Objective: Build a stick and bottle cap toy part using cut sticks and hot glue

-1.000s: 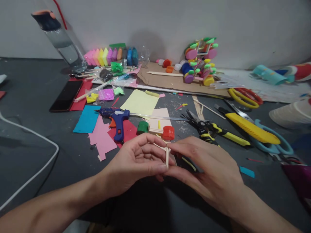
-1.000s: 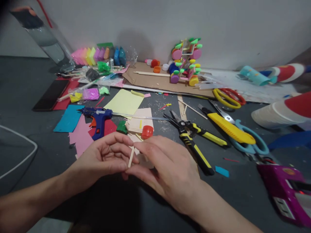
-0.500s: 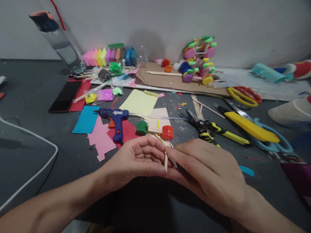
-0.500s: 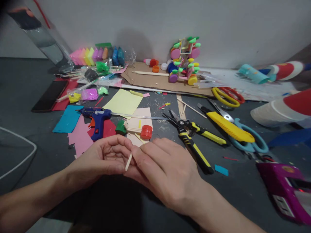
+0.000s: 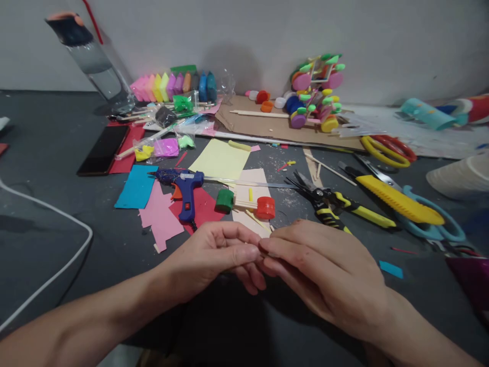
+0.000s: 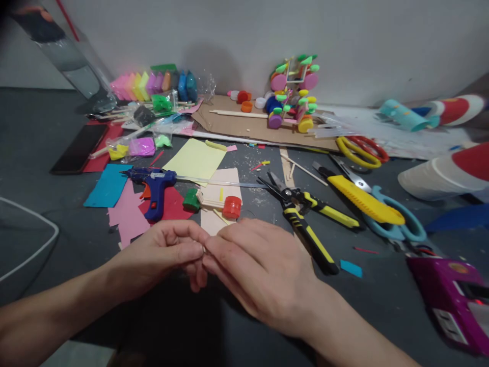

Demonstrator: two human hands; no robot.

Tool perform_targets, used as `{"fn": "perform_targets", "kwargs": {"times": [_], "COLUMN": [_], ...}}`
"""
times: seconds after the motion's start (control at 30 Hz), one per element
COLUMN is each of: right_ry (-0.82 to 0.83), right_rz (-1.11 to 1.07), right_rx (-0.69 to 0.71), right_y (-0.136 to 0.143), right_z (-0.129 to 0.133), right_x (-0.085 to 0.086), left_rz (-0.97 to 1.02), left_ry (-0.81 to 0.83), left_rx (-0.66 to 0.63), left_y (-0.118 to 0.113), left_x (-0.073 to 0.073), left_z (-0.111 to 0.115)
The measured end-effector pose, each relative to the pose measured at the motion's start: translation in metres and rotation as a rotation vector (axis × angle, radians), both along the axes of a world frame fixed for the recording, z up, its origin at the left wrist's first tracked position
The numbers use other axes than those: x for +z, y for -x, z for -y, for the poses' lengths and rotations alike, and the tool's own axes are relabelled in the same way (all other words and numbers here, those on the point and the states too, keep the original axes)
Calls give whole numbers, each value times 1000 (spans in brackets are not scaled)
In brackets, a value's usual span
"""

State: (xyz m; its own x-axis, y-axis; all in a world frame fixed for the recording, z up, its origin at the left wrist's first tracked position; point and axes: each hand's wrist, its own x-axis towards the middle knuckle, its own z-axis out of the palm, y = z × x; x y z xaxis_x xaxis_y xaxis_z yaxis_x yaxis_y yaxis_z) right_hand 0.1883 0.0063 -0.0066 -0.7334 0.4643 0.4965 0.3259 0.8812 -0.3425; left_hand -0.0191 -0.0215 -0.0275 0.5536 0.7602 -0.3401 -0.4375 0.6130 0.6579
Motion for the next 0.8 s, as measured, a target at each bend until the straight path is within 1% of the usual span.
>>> {"fn": "perform_targets", "kwargs": {"times": [0.17,0.23,0.27,0.33,0.4,0.5,0.57,0.67,0.73,0.8], "right_ry": [32,48,67,137,238,350,375,398,421,410], "right_rz": [-23,-30,-35,-51,-78,-137,-149,-147,-144,-122], "right_rx": [-50,-57,-61,-69,-48,27,50,59,108,156], "right_y": [3,3,3,1,-1,-3,-2,2,6,11], "right_z": [1,1,1,0,-2,-3,-3,-3,-5,-8], "right_x": [2,3,5,8,12,15,16,18,22,28], "left_rz": [-106,-157,-170,-145,-54,84,122,143,164,187], "left_ry": [-57,-97,-124,-182,-206,-138,-78,-51,-46,-32], "left_rx": [181,225,226,177,92,-15,-52,-72,-86,-102], "left_y": [-3,-3,-2,1,3,6,6,6,6,8], "left_x": [6,8,9,9,7,4,3,4,5,7], "left_z": [3,4,4,3,2,0,-2,-3,-5,-9]}}
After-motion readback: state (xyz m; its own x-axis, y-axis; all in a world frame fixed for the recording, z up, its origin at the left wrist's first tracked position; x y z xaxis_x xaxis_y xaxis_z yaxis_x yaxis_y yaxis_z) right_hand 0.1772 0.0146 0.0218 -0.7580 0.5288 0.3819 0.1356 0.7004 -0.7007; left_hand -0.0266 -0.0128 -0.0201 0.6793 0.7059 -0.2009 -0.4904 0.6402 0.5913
